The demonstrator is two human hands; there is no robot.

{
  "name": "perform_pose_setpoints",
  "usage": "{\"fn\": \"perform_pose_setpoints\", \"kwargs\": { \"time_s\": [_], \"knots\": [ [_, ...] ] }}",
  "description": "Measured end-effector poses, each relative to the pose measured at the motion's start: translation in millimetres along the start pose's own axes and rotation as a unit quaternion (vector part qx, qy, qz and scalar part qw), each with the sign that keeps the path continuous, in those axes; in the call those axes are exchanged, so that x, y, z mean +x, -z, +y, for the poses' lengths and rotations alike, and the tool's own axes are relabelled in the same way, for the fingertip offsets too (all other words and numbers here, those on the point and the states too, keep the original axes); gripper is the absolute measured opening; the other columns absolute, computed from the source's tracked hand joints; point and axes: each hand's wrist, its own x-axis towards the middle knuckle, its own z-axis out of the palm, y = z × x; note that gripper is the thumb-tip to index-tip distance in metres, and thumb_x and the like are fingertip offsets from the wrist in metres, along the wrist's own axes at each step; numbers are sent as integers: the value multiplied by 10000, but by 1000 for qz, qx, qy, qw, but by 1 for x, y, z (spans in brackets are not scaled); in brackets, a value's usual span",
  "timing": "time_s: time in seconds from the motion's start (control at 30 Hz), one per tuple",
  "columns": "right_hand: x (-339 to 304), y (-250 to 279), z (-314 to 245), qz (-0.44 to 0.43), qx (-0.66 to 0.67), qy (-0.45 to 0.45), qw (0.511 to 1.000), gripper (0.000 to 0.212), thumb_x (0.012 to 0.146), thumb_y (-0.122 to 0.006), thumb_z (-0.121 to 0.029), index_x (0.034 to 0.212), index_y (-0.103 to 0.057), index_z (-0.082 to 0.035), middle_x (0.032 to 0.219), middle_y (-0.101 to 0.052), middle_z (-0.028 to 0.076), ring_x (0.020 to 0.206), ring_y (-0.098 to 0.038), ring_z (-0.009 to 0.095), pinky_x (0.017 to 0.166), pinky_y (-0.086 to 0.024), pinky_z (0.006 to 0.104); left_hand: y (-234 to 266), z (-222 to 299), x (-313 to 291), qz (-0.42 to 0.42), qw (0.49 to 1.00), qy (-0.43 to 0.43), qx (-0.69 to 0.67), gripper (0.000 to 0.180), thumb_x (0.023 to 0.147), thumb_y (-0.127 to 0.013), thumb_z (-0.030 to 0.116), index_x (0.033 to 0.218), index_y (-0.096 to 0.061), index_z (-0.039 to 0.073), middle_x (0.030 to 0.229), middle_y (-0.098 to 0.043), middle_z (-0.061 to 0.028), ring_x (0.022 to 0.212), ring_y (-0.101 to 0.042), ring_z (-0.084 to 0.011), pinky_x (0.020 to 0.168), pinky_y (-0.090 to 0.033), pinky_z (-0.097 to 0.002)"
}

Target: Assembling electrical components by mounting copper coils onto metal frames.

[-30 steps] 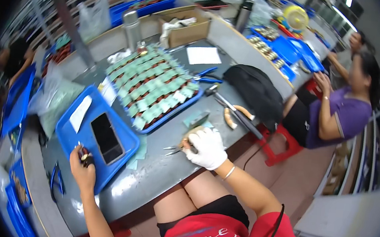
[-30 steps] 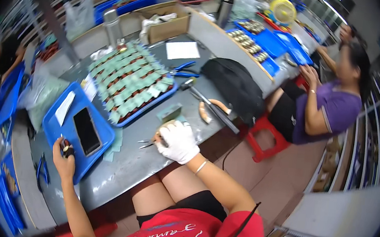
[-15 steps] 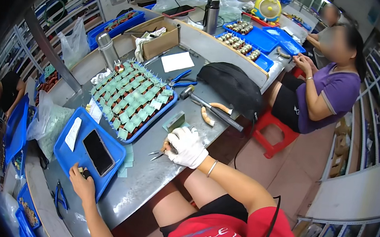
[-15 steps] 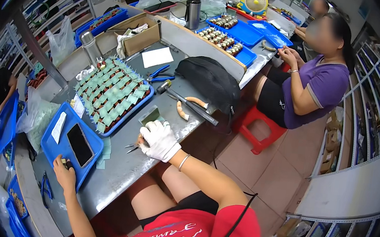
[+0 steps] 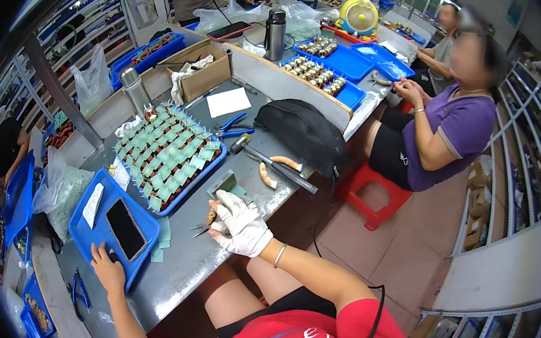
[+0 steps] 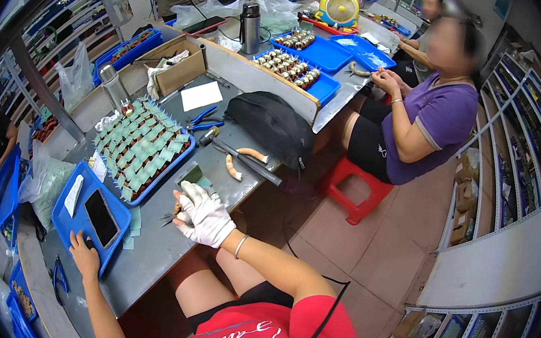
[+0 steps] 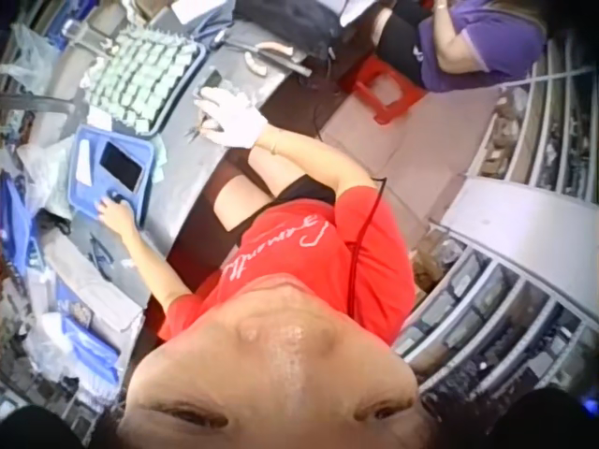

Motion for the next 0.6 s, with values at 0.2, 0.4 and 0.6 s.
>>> {"fn": "perform_pose_setpoints", "kwargs": {
  "time_s": [0.2,0.4,0.6],
  "knots": [
    [-63,19,-27,25,-5,-22,999,666,866,-601,-430,1380,-437,-40,1420,-411,217,1316,-392,367,1110,-260,476,-15,-16,-1,16,999,-3,-31,414,959,-496,130,1332,-422,-33,1462,-331,-284,1323,-333,-475,1130,-269,-470],
    [-185,38,-25,-162,-2,-50,986,585,903,-551,-439,1280,-518,6,1262,-544,231,1229,-481,356,1084,-306,465,-19,-19,6,3,1000,-26,-1,330,965,-486,176,1244,-489,-1,1412,-398,-270,1241,-404,-481,1080,-319,-490],
    [-229,62,-16,-288,-12,-87,953,607,934,-488,-470,1354,-473,-33,1421,-422,203,1378,-321,350,1133,-222,486,-22,-21,13,18,999,-42,6,293,946,-503,148,1209,-511,18,1376,-433,-257,1204,-434,-471,1057,-337,-490]
  ]
}}
